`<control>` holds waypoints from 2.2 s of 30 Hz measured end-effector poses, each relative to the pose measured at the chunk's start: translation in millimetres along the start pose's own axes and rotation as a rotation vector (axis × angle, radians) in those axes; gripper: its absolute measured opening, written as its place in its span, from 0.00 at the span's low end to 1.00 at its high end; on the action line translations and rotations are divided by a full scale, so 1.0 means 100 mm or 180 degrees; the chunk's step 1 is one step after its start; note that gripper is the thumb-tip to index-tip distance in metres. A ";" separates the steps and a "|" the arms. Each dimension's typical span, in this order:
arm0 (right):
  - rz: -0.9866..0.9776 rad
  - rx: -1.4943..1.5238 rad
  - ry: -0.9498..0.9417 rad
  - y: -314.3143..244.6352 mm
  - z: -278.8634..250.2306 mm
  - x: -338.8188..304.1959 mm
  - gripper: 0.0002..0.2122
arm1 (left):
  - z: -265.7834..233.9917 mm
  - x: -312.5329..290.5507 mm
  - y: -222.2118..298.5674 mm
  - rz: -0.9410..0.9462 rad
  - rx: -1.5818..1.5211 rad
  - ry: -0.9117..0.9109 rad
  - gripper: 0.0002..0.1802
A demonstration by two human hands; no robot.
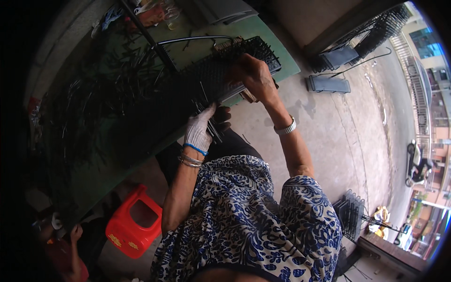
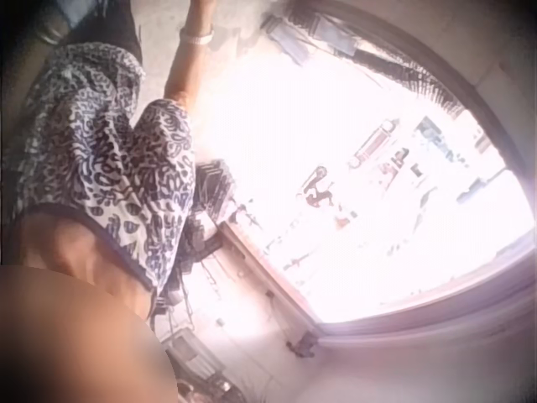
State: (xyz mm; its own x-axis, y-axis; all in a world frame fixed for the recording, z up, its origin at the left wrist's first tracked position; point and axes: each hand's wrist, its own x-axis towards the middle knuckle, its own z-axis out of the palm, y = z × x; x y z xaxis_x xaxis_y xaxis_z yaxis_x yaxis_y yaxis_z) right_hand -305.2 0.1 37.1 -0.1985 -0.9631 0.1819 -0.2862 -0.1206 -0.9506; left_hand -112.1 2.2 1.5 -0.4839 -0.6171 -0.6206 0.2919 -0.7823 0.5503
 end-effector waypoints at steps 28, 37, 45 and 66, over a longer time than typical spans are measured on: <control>-0.0778 -0.2054 0.0876 0.36 0.17 0.36 0.04 | -0.09 0.12 -0.20 -0.0140 -0.0649 -0.0128 0.09; -0.0925 -0.2834 0.1078 0.34 0.18 0.39 0.08 | -0.03 0.03 -0.16 -0.0047 -0.0527 -0.0072 0.09; -0.0995 -0.3314 0.1053 0.37 0.25 0.38 0.11 | -0.01 -0.01 -0.16 -0.0004 -0.0402 -0.0075 0.09; 0.0928 0.0086 -0.0422 -0.21 0.14 -0.16 0.08 | 0.07 -0.11 -0.10 0.0134 0.0010 -0.0149 0.13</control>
State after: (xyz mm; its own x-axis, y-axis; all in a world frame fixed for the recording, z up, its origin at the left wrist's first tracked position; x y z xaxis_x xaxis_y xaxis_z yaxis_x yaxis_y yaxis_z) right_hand -282.5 15.0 49.9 -0.1441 -0.9808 -0.1317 -0.2100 0.1603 -0.9645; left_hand -115.4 17.7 6.5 -0.5092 -0.6447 -0.5702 0.3101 -0.7554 0.5772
